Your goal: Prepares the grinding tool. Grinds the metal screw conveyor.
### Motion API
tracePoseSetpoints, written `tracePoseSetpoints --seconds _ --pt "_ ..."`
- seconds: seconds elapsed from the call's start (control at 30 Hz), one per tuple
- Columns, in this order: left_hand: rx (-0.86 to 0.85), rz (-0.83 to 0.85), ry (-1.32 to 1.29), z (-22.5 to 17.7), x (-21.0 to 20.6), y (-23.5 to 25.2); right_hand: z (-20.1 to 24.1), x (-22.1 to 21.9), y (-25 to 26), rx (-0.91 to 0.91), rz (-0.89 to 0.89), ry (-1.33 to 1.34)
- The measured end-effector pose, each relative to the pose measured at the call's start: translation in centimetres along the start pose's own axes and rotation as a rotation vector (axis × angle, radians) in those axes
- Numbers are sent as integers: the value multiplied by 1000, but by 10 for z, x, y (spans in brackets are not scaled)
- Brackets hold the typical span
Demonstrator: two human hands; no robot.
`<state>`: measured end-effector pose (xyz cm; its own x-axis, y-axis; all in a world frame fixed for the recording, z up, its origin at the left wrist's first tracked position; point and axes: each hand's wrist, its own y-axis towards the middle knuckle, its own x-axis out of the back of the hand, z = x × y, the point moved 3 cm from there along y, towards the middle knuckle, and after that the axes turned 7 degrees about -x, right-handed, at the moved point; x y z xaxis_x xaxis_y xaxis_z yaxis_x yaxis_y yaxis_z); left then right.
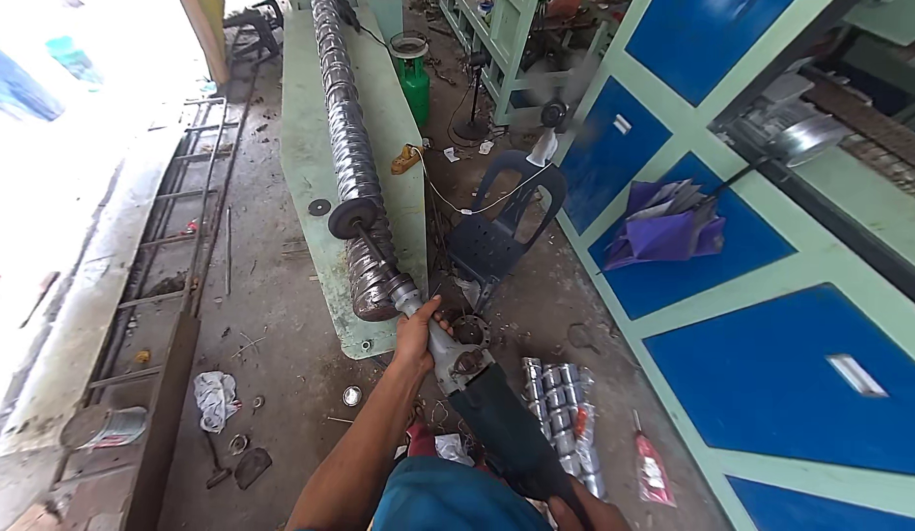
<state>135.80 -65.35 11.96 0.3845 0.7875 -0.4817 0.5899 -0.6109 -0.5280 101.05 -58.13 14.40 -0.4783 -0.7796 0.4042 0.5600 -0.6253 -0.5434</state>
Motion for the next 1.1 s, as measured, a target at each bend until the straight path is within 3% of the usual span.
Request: tracePoseSetpoints --seconds 0.63,1.1 --pt "-21 5 -24 -2 15 -2 8 4 0 -7 13 -87" --pt "14 10 68 6 -23 4 -1 9 -4 -20 -7 78"
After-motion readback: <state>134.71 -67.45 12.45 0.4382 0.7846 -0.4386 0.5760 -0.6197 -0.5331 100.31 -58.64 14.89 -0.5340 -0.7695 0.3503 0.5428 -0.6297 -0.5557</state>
